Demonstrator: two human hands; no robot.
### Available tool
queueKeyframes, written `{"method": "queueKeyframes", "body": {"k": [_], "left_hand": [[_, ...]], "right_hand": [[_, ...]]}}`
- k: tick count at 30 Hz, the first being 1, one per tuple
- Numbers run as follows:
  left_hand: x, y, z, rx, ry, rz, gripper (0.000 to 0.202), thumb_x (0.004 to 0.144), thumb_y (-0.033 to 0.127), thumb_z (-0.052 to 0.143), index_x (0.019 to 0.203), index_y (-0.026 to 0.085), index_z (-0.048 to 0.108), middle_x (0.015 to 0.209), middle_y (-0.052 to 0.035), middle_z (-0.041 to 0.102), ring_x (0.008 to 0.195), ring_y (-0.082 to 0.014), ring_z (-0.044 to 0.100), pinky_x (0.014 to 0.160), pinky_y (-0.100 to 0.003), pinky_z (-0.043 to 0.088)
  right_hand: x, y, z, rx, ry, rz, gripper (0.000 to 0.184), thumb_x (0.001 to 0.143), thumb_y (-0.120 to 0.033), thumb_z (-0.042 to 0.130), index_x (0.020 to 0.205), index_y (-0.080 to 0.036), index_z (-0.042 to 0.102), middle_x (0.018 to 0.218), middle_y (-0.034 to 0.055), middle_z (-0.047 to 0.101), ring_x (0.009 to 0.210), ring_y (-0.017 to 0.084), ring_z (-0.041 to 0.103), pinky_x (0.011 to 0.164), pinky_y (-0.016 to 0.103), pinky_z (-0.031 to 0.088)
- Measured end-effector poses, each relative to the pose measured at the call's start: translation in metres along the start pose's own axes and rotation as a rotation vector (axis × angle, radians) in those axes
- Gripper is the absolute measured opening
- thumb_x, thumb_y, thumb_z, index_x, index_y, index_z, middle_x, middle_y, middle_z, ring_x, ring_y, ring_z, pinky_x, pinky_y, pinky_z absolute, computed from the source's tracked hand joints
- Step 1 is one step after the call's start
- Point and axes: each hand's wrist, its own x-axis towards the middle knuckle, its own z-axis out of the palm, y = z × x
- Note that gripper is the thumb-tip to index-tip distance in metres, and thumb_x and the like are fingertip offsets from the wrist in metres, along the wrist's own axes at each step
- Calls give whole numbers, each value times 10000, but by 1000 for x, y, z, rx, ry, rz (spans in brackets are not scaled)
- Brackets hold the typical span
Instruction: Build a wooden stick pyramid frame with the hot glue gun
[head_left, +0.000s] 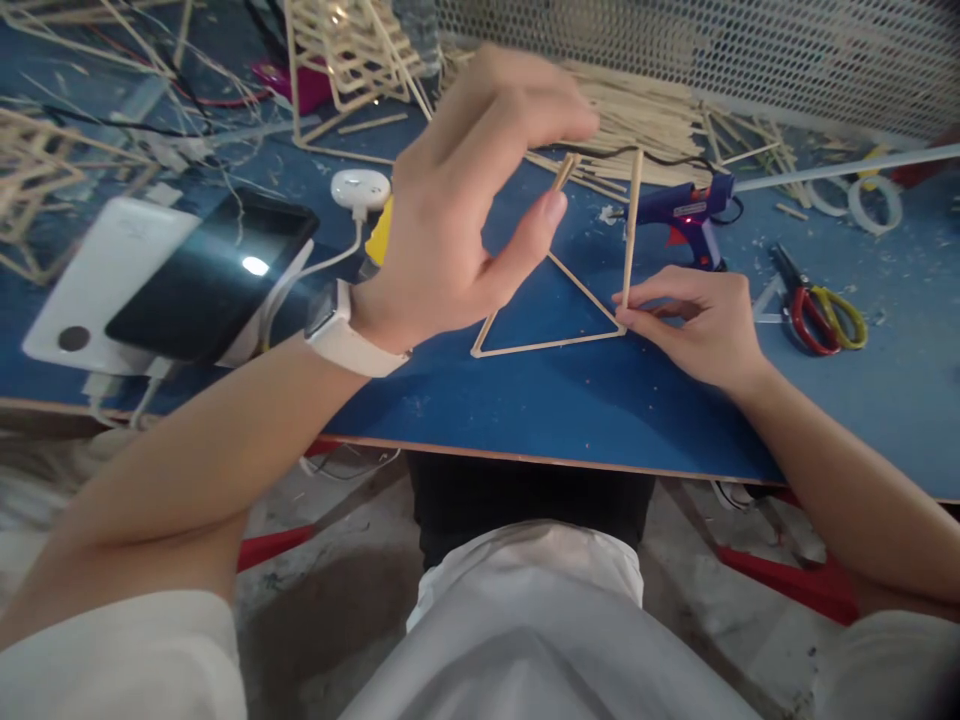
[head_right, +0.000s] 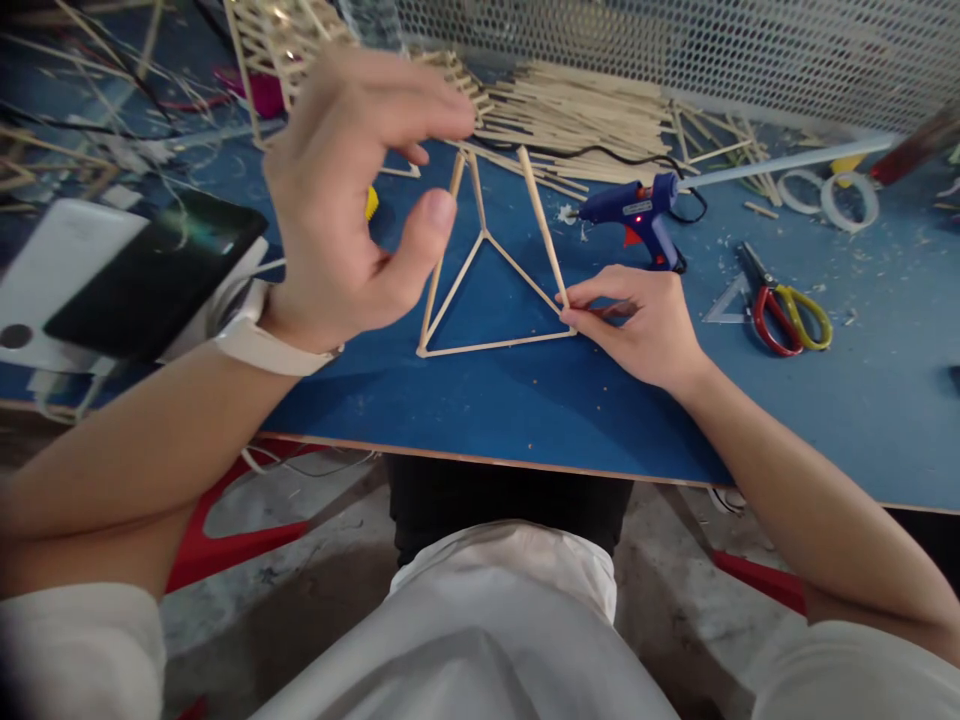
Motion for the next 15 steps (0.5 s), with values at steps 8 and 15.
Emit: {"method": "queueKeyframes", "body": {"k": [8,15], "left_hand": [[-6,-37,24,48,322,69,494,1053,704,544,1317,438,867,1289,-139,860,1166,-374,817,933,-572,736],[-8,-47,22,-37,291,163,456,1065,624,665,1463,503,850,1450,-71,873,1309,-400,832,1088,-607,728]], "right_hand": [[-1,1,2,-10,12,-4,113,993,-482,986,1063,-396,966,1079,8,912,936,260,860,718,415,737],[0,0,2,-30,3,-11,138,997,-500,980,1084,-395,968,1064,7,907,926,256,852,728,414,739]]}}
